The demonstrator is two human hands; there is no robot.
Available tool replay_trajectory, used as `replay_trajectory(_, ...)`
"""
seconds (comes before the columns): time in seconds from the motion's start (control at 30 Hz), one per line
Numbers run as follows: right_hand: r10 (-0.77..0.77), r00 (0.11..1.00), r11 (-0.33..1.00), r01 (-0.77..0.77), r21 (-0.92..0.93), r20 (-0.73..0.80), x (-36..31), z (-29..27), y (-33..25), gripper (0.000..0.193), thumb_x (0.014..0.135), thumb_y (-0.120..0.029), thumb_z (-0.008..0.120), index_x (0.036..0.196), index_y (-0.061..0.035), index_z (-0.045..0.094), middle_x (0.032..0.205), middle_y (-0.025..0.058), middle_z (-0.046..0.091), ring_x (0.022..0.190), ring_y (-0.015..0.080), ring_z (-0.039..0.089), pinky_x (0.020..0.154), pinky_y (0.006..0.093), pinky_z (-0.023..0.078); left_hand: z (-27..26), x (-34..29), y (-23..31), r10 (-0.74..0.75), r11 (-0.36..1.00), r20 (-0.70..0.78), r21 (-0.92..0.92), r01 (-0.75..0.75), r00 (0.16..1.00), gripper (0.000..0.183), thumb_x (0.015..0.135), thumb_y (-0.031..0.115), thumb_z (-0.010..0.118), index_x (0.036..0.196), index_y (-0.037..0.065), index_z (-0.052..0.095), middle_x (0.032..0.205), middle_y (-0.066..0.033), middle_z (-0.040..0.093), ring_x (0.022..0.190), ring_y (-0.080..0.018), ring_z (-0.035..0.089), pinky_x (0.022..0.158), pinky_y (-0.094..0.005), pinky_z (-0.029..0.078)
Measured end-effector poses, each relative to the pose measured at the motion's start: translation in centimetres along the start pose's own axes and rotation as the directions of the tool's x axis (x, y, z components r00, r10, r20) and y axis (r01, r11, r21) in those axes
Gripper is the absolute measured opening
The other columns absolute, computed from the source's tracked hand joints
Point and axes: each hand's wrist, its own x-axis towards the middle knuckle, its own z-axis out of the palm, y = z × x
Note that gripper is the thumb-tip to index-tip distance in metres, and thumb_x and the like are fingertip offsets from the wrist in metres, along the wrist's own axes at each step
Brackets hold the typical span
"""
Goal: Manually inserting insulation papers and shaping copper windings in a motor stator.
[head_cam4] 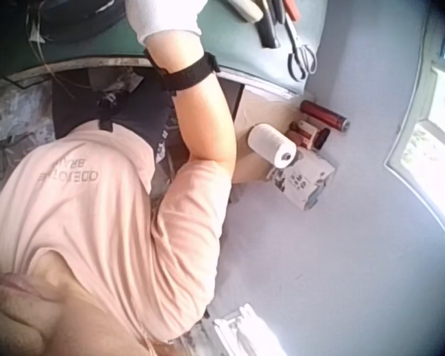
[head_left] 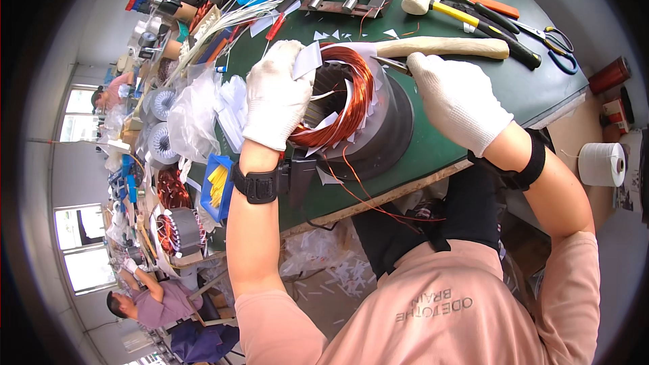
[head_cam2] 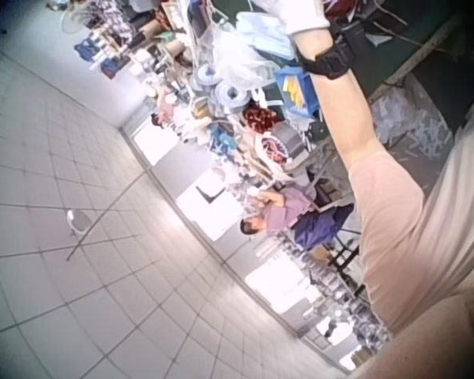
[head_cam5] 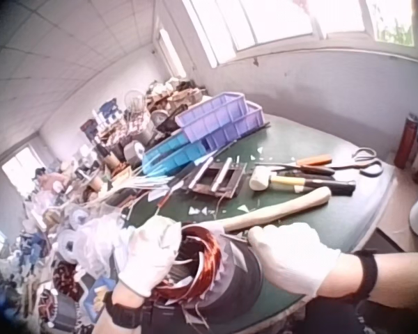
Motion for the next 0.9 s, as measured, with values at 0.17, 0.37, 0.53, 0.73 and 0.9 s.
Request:
replay_trajectory(0.17, 0.008, 0.971, 1.0, -0.01, 0.011, 0.239, -0.3, -1.3, -0.9, 0.009, 0.083, -0.008, 0.054, 0.087, -0.0008, 0.054, 0.069, 0.0182, 0.062, 0.066, 0.036, 0.064, 0.059, 0.0435, 0.051, -0.1, -0.1, 0.8, 0.084, 0.996, 0.003, -0.002, -0.084, 0.996, 0.022, 0.077, 0.008, 0.062, 0.099, 0.005, 0.065, 0.091, -0.0191, 0.066, 0.084, -0.0344, 0.066, 0.074, -0.0384, 0.051)
replay_trajectory(0.37, -0.008, 0.989, 0.999, 0.003, 0.037, 0.149, -1.8, -1.0, -1.4, 0.006, 0.081, -0.006, 0.054, 0.085, -0.0016, 0.053, 0.068, 0.0171, 0.061, 0.065, 0.0359, 0.063, 0.058, 0.0427, 0.05, 0.2, 1.6, -0.5, 0.273, 0.953, 0.032, -0.143, -0.266, 0.962, 0.019, 0.081, 0.009, 0.063, 0.1, 0.004, 0.064, 0.091, -0.016, 0.066, 0.083, -0.0311, 0.066, 0.075, -0.0346, 0.052)
replay_trajectory(0.53, -0.048, 0.993, 0.993, 0.036, 0.114, 0.107, -3.5, -0.5, -1.1, 0.008, 0.079, -0.005, 0.055, 0.087, -0.0035, 0.052, 0.071, 0.015, 0.059, 0.067, 0.0346, 0.062, 0.059, 0.0421, 0.05, -0.7, 1.7, -0.3, 0.289, 0.917, 0.167, -0.331, -0.223, 0.943, 0.03, 0.078, 0.005, 0.063, 0.108, 0.006, 0.062, 0.097, -0.0157, 0.066, 0.09, -0.0352, 0.065, 0.079, -0.0375, 0.052)
replay_trajectory(0.73, -0.059, 0.995, 0.995, 0.053, 0.08, 0.08, -3.4, -2.4, -0.2, 0.032, 0.074, -0.019, 0.072, 0.099, -0.0035, 0.059, 0.086, 0.0147, 0.061, 0.087, 0.0337, 0.06, 0.071, 0.0434, 0.048, -4.0, 1.7, 2.0, 0.221, 0.92, -0.109, -0.306, -0.244, 0.969, 0.015, 0.095, 0.01, 0.053, 0.105, 0.007, 0.065, 0.091, -0.0134, 0.069, 0.078, -0.0242, 0.069, 0.07, -0.033, 0.053)
replay_trajectory(0.9, 0.058, 0.998, 0.622, -0.027, 0.783, -0.011, 3.0, -7.0, -4.9, 0.037, 0.079, -0.016, 0.073, 0.109, 0.0006, 0.059, 0.094, 0.0059, 0.063, 0.086, 0.0142, 0.059, 0.078, 0.0282, 0.048, -8.2, 0.1, 7.4, 0.028, 0.78, -0.012, -0.625, -0.03, 1.0, 0.037, 0.105, 0.024, 0.04, 0.123, -0.003, 0.057, 0.121, -0.0143, 0.063, 0.118, -0.0236, 0.059, 0.105, -0.0346, 0.044)
